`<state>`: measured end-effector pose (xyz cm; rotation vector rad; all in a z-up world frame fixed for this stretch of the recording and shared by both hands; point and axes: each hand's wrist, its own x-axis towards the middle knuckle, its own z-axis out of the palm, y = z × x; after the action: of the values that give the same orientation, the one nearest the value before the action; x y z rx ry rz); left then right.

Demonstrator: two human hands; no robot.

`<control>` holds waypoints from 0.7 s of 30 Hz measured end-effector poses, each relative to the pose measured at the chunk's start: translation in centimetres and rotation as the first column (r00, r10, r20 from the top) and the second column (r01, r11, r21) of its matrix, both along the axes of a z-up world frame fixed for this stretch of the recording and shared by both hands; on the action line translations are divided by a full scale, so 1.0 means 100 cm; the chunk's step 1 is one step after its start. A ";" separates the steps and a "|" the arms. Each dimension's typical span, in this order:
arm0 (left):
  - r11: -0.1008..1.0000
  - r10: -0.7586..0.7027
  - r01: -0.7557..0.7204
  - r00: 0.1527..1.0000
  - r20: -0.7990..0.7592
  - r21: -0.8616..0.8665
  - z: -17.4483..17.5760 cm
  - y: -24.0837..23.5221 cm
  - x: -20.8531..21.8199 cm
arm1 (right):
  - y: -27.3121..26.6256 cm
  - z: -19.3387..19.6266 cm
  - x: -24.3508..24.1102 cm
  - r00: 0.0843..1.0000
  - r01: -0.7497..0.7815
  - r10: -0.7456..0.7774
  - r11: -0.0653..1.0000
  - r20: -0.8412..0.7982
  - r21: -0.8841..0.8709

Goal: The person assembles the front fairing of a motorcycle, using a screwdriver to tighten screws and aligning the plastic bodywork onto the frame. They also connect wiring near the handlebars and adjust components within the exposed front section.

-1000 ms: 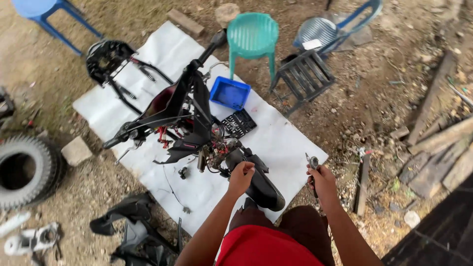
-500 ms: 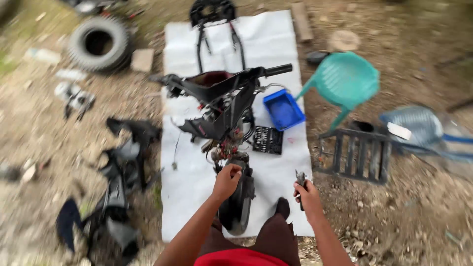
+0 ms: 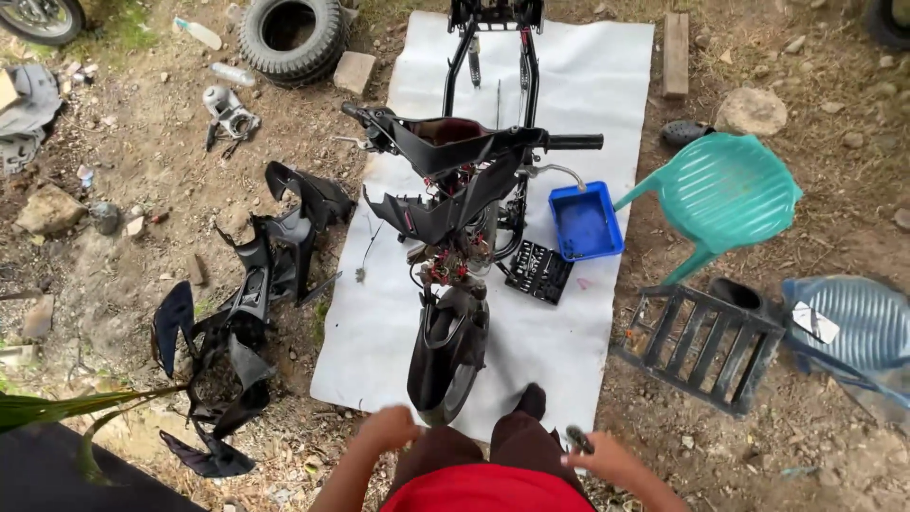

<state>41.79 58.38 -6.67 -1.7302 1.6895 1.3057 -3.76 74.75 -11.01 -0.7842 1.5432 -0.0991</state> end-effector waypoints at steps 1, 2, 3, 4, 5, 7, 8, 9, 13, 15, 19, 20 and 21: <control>0.979 -0.187 0.183 0.981 0.045 0.087 -0.012 0.015 0.009 | 0.005 -0.005 -0.003 0.996 -0.072 0.071 0.997 0.062 0.013; 0.918 -0.371 0.355 0.926 0.070 0.178 -0.026 0.029 0.018 | 0.010 -0.011 -0.007 0.982 -0.144 0.141 0.989 0.124 0.021; 0.918 -0.370 0.353 0.926 0.070 0.182 -0.028 0.043 0.022 | 0.012 -0.009 -0.007 0.982 -0.146 0.141 0.989 0.127 0.026; 0.926 -0.328 0.314 0.944 0.033 0.210 -0.032 0.057 0.026 | 0.013 -0.007 -0.008 0.979 -0.138 0.128 0.989 0.159 0.052; 0.931 -0.283 0.276 0.959 -0.007 0.239 -0.036 0.071 0.028 | 0.015 -0.004 -0.010 0.975 -0.131 0.114 0.988 0.189 0.081; 0.959 -0.175 0.186 0.982 -0.072 0.215 -0.031 0.092 0.025 | 0.020 -0.003 -0.013 0.978 -0.115 0.093 0.988 0.188 0.105; 0.977 -0.068 0.093 0.988 -0.136 0.191 -0.029 0.098 0.024 | 0.019 -0.002 -0.015 0.980 -0.096 0.073 0.988 0.188 0.121; 0.978 -0.067 0.093 0.988 -0.141 0.189 -0.031 0.096 0.019 | 0.015 -0.001 -0.017 0.980 -0.096 0.074 0.988 0.183 0.119; 0.977 0.203 -0.162 0.911 -0.360 0.142 -0.047 0.107 0.013 | 0.013 0.014 -0.009 0.982 -0.025 -0.006 0.987 0.189 0.161; 0.967 0.255 -0.232 0.862 -0.437 0.107 -0.058 0.099 0.010 | 0.006 0.008 -0.006 0.989 -0.022 -0.007 0.982 0.149 0.188; 0.977 0.207 -0.209 0.866 -0.455 0.046 -0.052 0.075 0.006 | 0.012 -0.030 -0.011 0.989 -0.096 0.085 0.992 0.125 0.083; 0.984 0.177 -0.171 0.882 -0.437 0.053 -0.047 0.071 0.008 | 0.018 -0.039 -0.012 0.982 -0.104 0.097 0.994 0.160 0.032; 0.982 0.187 -0.182 0.878 -0.440 0.055 -0.035 0.066 0.006 | 0.013 -0.038 -0.020 0.982 -0.115 0.108 0.993 0.157 0.034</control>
<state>42.37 64.97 -10.16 -1.7111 1.7689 1.9158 -5.79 76.02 -14.84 -0.8089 1.3477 -0.0432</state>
